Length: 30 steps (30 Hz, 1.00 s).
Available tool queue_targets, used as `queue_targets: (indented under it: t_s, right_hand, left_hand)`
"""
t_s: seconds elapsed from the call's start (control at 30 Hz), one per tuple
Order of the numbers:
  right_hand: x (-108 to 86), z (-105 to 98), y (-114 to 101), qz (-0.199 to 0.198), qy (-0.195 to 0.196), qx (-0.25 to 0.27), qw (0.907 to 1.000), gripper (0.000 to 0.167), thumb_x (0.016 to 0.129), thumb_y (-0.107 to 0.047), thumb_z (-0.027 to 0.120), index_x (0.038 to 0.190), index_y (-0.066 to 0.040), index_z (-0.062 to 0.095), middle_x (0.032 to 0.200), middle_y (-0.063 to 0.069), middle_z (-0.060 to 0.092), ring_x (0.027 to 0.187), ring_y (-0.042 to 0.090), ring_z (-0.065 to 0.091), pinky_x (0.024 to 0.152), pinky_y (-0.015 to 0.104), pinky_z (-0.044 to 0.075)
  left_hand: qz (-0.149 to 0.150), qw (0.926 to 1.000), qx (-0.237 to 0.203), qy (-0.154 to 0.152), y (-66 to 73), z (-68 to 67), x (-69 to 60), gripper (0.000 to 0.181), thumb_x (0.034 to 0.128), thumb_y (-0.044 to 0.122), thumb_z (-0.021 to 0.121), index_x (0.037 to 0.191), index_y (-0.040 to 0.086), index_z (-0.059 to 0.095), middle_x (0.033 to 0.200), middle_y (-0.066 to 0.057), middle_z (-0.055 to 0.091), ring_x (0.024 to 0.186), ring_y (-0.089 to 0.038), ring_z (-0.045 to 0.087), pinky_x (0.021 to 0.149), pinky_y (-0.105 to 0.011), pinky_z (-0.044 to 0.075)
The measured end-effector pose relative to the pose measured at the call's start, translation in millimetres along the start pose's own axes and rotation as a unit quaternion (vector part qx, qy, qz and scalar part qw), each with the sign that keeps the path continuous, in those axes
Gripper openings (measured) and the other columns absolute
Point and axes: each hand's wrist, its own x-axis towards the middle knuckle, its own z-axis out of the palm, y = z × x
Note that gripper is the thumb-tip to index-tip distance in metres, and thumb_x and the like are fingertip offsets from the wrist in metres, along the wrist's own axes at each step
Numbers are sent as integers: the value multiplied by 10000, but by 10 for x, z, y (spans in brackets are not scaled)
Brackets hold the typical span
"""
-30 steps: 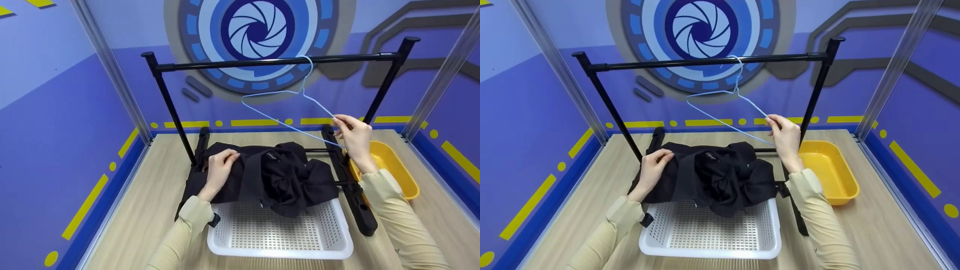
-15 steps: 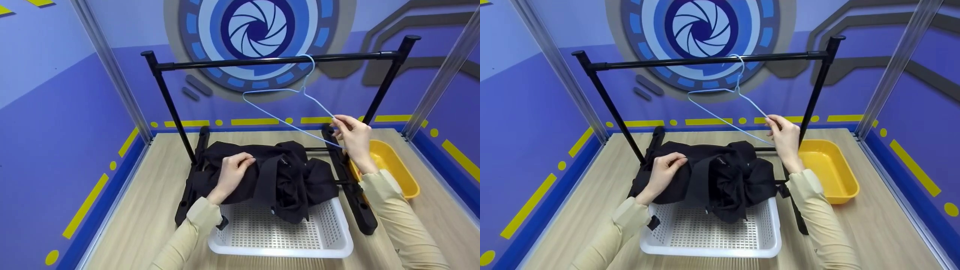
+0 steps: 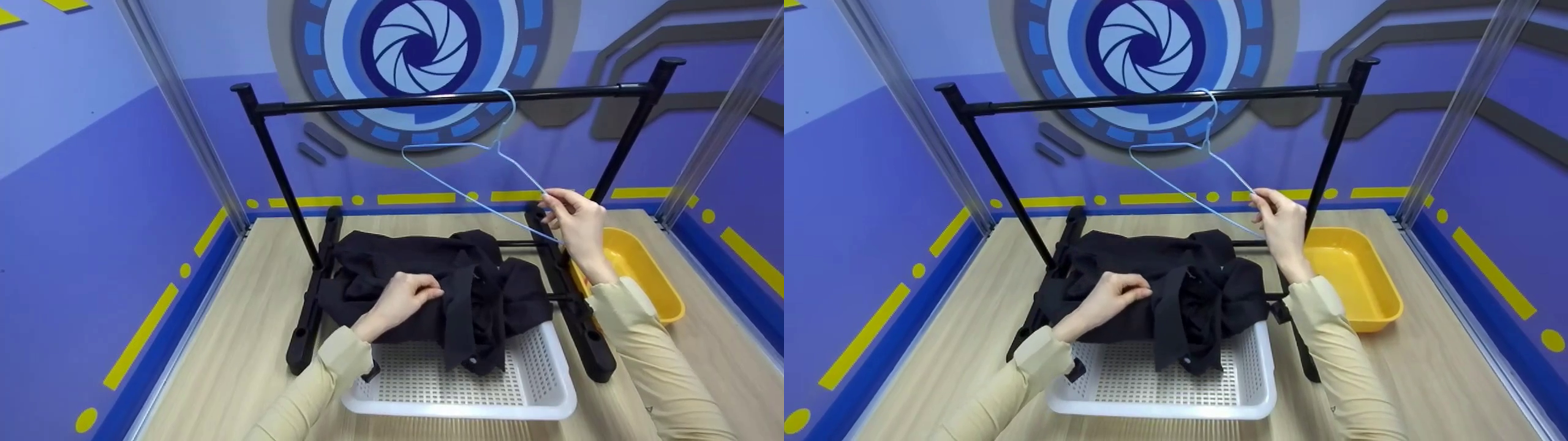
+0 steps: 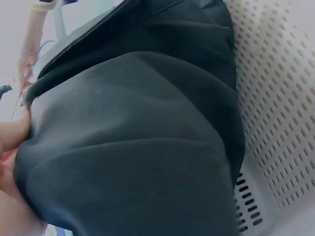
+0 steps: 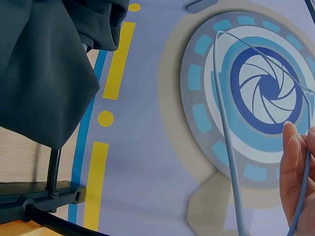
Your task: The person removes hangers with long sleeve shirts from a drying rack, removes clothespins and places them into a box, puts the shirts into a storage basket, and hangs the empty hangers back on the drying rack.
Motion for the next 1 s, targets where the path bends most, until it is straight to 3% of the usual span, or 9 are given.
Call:
queue_targets:
  t_s: [0.1,0.2,0.3,0.37,0.6,0.8,1.0]
  right_hand:
    - [2,0,2,34,2,-28,10000,186,983,-44,663,1061,110,730,716,-296,653,531,-36,609,523,103,485]
    - [3,-7,-2,41,4,-82,10000,186,985,-60,666,1063,93,738,718,-305,649,536,-46,604,528,101,487]
    - [10,-20,2,52,3,-145,9999,186,986,-64,666,1070,84,741,725,-309,650,543,-66,596,532,96,487]
    - [12,-29,-3,38,6,-200,9998,182,984,-69,670,1070,72,747,753,-227,701,550,-72,598,533,97,488]
    - [-6,-40,-21,-25,29,-418,9991,178,973,-85,692,1073,45,759,843,-87,766,608,-106,619,554,95,499]
    - [-34,-39,-33,-254,162,-591,9978,151,960,-55,701,1057,40,766,910,151,780,674,-160,614,589,84,508]
    - [-50,-65,-31,-686,461,-988,9917,178,937,-24,717,1095,54,740,1009,253,751,815,-223,546,703,5,427]
  left_hand:
    - [-292,9969,196,-706,-15,23,-11,146,947,199,734,892,75,786,884,-57,784,679,-26,523,682,-168,424]
    - [-625,9893,159,-1309,-29,4,-21,130,903,197,786,886,68,783,876,-62,781,679,-7,513,673,-161,417]
    - [-835,9823,117,-1671,-36,-43,-23,142,856,190,832,875,65,767,858,-74,769,676,-9,526,670,-166,433]
    - [-893,9794,164,-1805,-31,-79,-23,167,826,188,856,863,58,759,841,-82,761,673,-16,535,673,-168,435]
    - [-938,9775,134,-1885,-32,-181,-34,231,766,215,903,853,77,741,774,-24,711,647,-30,518,666,-177,422]
    - [-951,9775,49,-1884,-53,-240,-41,264,757,212,910,896,64,742,810,-33,726,679,-21,544,695,-183,444]
    - [-859,9850,-3,-1497,-116,-291,-69,222,829,238,858,891,60,741,851,-75,759,700,-35,560,705,-200,458]
